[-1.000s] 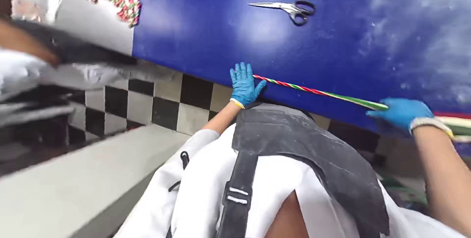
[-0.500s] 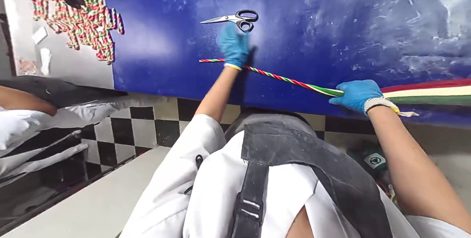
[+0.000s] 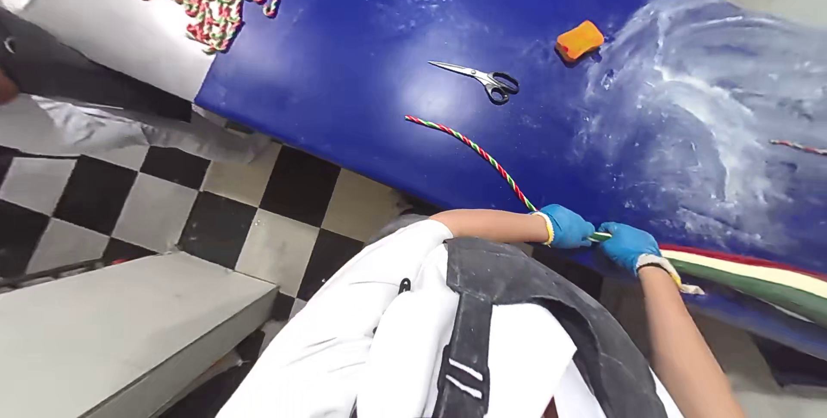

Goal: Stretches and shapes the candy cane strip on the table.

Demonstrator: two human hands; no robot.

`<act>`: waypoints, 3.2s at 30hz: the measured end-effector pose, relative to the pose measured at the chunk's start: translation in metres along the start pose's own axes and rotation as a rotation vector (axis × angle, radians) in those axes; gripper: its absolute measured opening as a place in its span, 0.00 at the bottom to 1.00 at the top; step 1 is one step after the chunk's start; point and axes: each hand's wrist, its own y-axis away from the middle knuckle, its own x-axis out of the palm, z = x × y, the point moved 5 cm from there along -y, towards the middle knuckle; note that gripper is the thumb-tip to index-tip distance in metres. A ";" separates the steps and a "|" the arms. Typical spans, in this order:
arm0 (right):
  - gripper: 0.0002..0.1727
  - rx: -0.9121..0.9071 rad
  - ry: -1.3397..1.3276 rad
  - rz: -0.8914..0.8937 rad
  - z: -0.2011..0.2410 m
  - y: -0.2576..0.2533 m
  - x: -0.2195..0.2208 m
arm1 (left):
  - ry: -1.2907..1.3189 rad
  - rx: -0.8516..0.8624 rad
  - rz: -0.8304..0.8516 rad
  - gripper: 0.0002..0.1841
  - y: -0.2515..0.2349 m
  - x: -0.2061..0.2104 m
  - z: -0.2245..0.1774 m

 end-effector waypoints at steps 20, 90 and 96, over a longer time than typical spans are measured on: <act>0.12 0.210 -0.063 -0.058 0.010 -0.007 0.007 | 0.318 -0.855 -0.025 0.22 0.470 -0.119 0.328; 0.29 -0.306 -0.091 0.153 0.283 0.012 -0.055 | -0.174 -1.083 -0.680 0.53 0.473 -0.157 0.446; 0.28 -0.301 -0.096 0.133 0.282 0.012 -0.057 | -0.095 -1.026 -0.753 0.37 0.505 -0.128 0.374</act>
